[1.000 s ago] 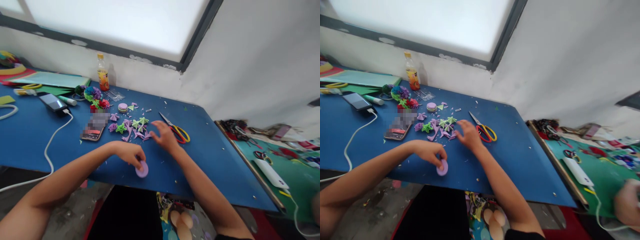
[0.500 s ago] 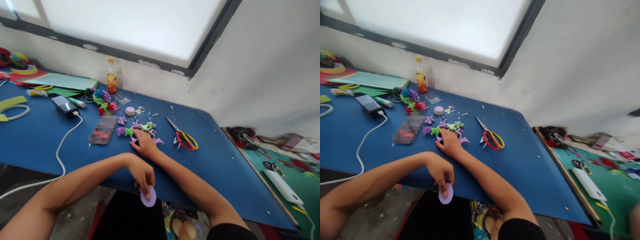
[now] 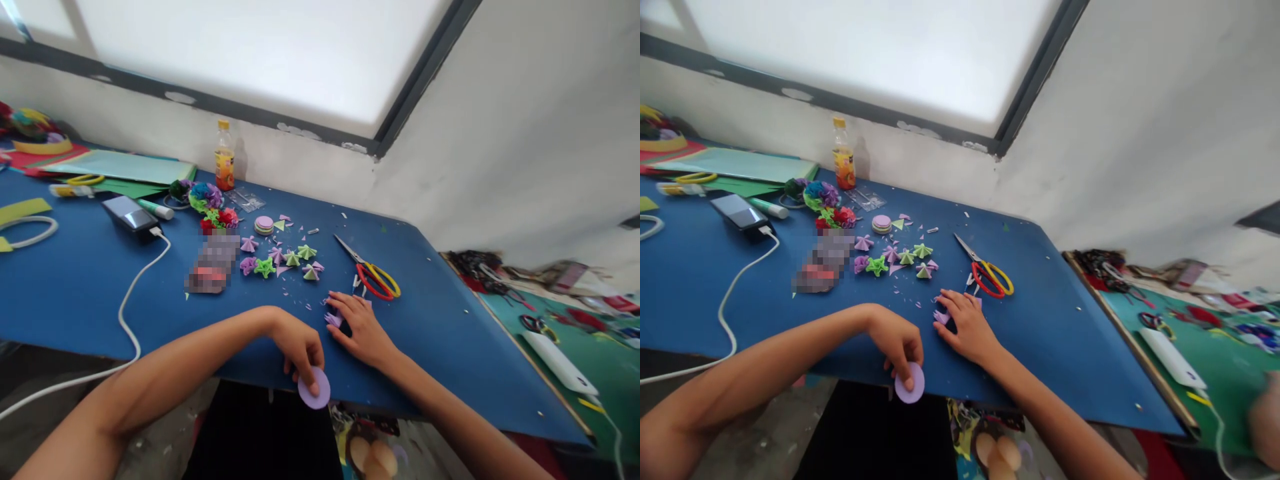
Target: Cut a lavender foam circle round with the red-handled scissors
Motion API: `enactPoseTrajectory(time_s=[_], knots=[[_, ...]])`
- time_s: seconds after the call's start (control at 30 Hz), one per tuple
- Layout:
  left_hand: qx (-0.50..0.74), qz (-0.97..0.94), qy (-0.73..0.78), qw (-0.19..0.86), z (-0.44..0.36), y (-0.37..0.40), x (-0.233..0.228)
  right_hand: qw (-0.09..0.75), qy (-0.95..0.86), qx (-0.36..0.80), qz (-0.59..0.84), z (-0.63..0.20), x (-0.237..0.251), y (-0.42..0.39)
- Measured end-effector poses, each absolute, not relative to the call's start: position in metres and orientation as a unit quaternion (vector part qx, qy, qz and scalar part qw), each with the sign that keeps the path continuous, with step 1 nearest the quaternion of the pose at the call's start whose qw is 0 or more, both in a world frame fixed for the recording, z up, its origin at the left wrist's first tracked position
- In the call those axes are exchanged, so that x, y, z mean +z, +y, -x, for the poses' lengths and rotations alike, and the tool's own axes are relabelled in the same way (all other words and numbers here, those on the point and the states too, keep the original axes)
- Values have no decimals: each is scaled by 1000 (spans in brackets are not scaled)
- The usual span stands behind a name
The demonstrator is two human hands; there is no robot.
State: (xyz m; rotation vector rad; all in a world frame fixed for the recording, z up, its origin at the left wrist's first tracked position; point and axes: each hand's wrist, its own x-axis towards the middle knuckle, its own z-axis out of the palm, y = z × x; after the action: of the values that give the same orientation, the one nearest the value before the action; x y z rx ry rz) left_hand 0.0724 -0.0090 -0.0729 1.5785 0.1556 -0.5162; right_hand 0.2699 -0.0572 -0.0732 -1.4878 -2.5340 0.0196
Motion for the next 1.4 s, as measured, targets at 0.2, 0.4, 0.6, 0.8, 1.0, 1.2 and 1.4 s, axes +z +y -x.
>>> enactPoseTrajectory(time_s=[0.2,0.4,0.6,0.8,1.0,1.2,1.4], knots=[[-221,-701,68,674,-70,-9,-76,118,-882,51,454,-206,-80,-24],[-225,-689,97,683,-68,-8,-74,109,-863,44,492,-153,-92,28],[-236,-684,106,682,-68,-9,-74,54,-897,51,435,-183,-87,4],[-228,-695,92,675,-66,-10,-72,14,-829,-78,554,-245,-81,-52],[-222,-699,86,674,-64,-12,-69,-30,-746,-140,650,-296,-76,-110],[-228,-693,103,676,-62,-15,-68,-11,-749,-155,645,-293,-73,-124],[-221,-701,95,671,-61,-16,-67,6,-676,-102,729,-318,-82,-98]])
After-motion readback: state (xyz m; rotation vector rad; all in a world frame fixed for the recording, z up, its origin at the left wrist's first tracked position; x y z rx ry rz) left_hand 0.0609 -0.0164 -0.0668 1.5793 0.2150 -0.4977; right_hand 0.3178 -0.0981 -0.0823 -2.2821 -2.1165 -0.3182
